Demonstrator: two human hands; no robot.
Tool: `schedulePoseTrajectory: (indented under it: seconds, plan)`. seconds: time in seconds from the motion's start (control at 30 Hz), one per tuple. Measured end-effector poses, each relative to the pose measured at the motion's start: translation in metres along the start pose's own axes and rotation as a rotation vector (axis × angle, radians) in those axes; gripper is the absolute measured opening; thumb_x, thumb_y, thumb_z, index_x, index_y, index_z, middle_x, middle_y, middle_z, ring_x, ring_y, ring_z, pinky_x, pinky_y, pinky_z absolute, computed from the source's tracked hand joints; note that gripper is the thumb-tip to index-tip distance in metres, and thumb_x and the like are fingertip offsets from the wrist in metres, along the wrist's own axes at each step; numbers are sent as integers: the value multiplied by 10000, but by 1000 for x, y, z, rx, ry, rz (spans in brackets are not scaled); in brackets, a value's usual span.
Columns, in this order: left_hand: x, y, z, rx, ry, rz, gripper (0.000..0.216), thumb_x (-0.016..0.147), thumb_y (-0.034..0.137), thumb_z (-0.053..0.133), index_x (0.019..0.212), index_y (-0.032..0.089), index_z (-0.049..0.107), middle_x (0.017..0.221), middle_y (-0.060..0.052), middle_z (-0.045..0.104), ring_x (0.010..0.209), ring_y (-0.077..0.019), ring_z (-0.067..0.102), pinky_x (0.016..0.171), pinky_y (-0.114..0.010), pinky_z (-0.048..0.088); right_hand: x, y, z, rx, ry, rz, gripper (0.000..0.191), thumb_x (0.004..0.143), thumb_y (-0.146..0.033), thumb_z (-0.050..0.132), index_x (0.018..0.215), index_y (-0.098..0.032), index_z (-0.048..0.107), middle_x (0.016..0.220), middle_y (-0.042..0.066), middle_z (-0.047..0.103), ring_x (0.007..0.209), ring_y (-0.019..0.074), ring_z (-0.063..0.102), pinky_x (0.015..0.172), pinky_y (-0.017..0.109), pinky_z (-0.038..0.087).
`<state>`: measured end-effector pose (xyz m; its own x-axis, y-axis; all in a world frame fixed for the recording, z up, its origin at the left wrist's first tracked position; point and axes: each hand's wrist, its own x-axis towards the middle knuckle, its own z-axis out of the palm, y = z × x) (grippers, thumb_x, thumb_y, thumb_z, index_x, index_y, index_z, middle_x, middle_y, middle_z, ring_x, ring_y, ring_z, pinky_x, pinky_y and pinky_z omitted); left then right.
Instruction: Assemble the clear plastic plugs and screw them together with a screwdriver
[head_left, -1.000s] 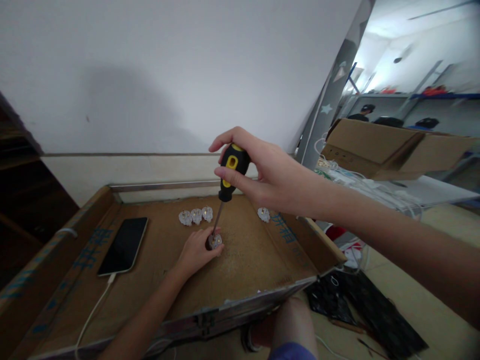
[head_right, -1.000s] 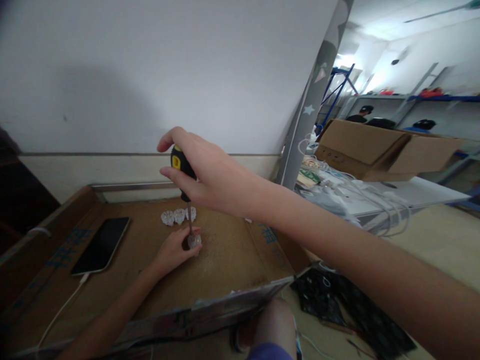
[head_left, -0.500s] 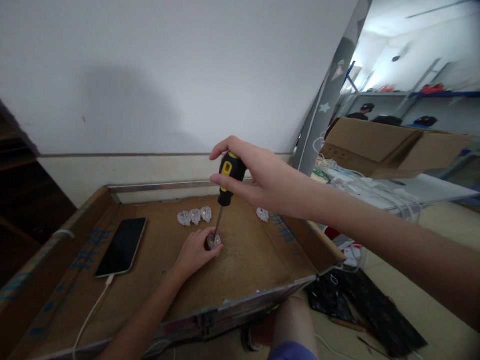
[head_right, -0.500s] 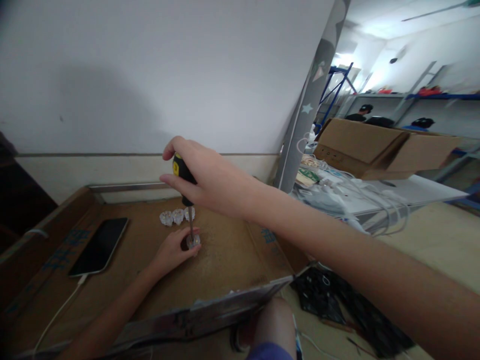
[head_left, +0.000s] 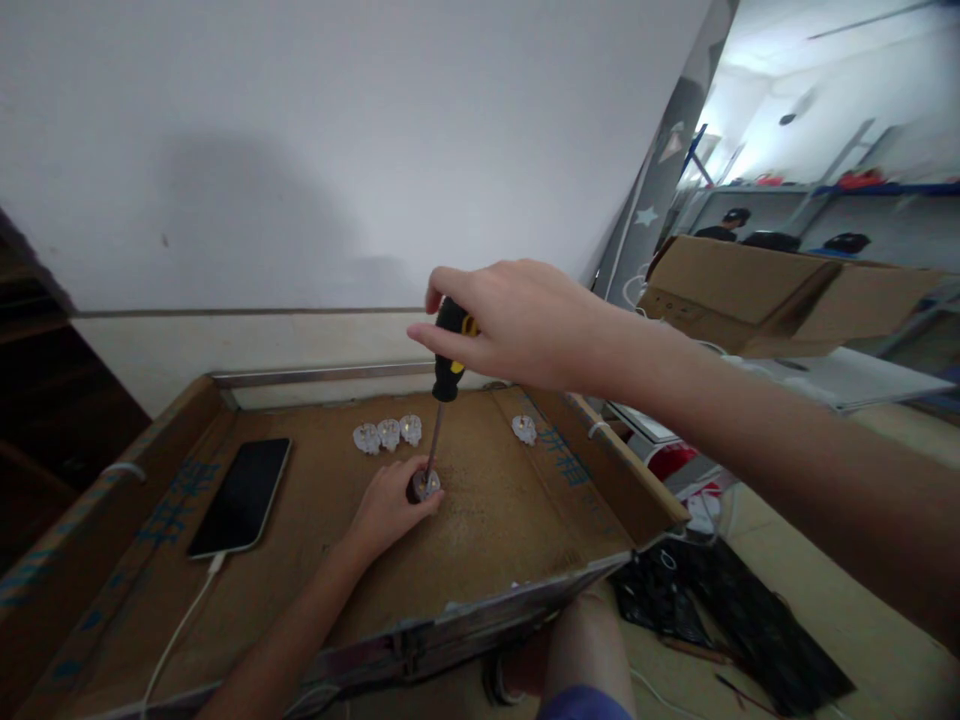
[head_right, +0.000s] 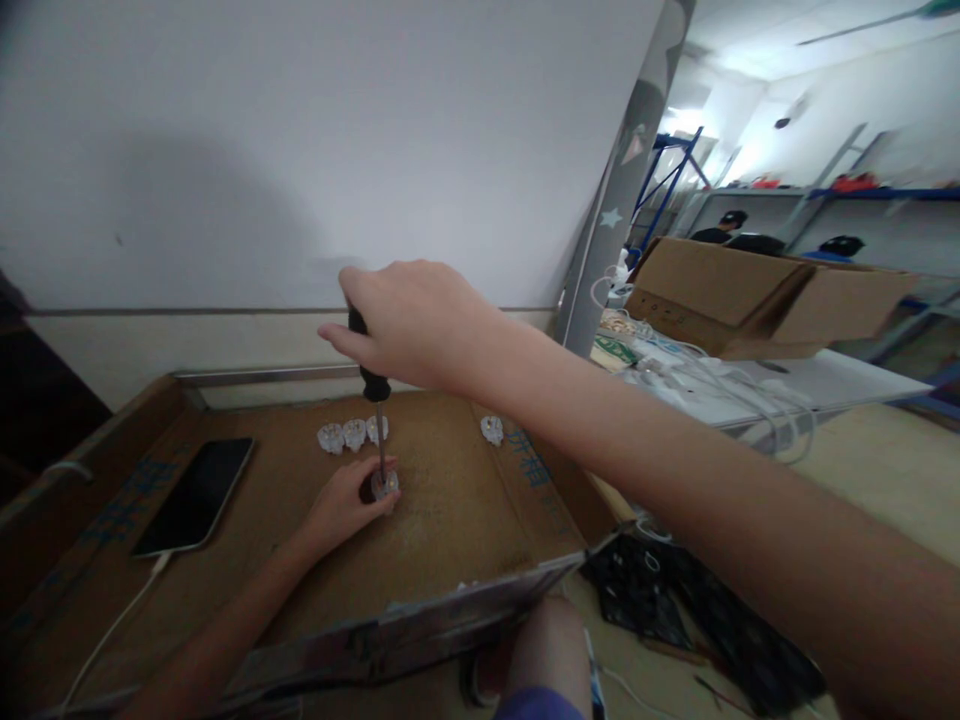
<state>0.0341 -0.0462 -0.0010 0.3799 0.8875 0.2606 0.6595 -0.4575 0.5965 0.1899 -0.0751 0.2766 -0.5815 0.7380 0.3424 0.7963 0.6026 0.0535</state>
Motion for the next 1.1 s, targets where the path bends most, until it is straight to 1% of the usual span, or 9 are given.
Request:
schedulePoseTrajectory:
  seconds: [0.13, 0.23, 0.33, 0.43, 0.5, 0.67, 0.83, 1.0, 1.1]
  plan:
    - [0, 2, -1, -13, -3, 4, 365, 772, 367, 587, 1102, 214, 591, 1001, -65, 672, 916, -245, 605, 844, -376, 440, 1, -2, -2, 229, -153, -125, 378, 852, -246, 525, 1219, -174, 471, 996, 50, 635, 793, 140, 569, 695, 256, 427]
    - [0, 1, -1, -14, -1, 6, 366, 769, 366, 591, 1105, 222, 589, 997, -60, 673, 916, -242, 605, 847, -374, 442, 2, -6, 2, 67, -8, -55, 300, 882, -338, 495, 1099, -139, 552, 906, 76, 639, 837, 185, 576, 738, 305, 415]
    - [0, -1, 0, -9, -2, 10, 376, 765, 371, 594, 1111, 223, 584, 978, -57, 671, 911, -242, 606, 841, -371, 445, 2, -9, 4, -38, 68, -3, 352, 895, -407, 461, 1049, -111, 572, 926, 120, 636, 873, 216, 572, 766, 336, 405]
    - [0, -3, 1, -9, -1, 17, 386, 770, 377, 587, 1123, 220, 579, 994, -60, 668, 910, -244, 607, 829, -371, 445, 2, -10, 1, 141, -77, -123, 323, 873, -289, 504, 1165, -152, 515, 1089, 86, 608, 839, 150, 559, 733, 273, 415]
    - [0, -3, 2, -17, -1, 19, 390, 774, 376, 584, 1135, 228, 571, 1015, -61, 666, 926, -245, 605, 839, -372, 442, 2, -11, 1, 186, -107, -156, 313, 872, -254, 501, 1172, -163, 510, 1078, 67, 615, 809, 134, 557, 712, 257, 411]
    - [-1, -1, 0, -12, -7, 10, 391, 772, 374, 591, 1132, 223, 573, 998, -61, 670, 922, -242, 602, 851, -373, 440, -2, -15, 7, -31, 92, -17, 319, 900, -368, 450, 1037, -105, 569, 939, 124, 632, 867, 215, 567, 751, 326, 394]
    - [-2, 2, -1, 5, 1, 2, 382, 772, 358, 594, 1130, 224, 571, 1029, -59, 669, 944, -243, 604, 857, -371, 439, -4, -17, 6, 238, -53, -242, 335, 851, -184, 486, 1186, -187, 502, 1094, 58, 594, 870, 138, 549, 735, 259, 405]
    - [-1, 1, 0, 23, -6, 9, 389, 781, 366, 588, 1137, 209, 568, 1015, -59, 670, 936, -243, 606, 854, -368, 442, -1, -21, 13, -61, 119, -21, 315, 921, -358, 403, 1031, -112, 567, 913, 119, 618, 837, 207, 563, 738, 330, 390]
    - [-2, 1, -1, 26, -1, 6, 397, 780, 362, 588, 1143, 204, 570, 1005, -65, 670, 933, -245, 606, 855, -374, 443, -1, -20, 9, 73, 55, -81, 263, 873, -262, 459, 1075, -119, 548, 1034, 121, 585, 837, 176, 552, 748, 309, 409]
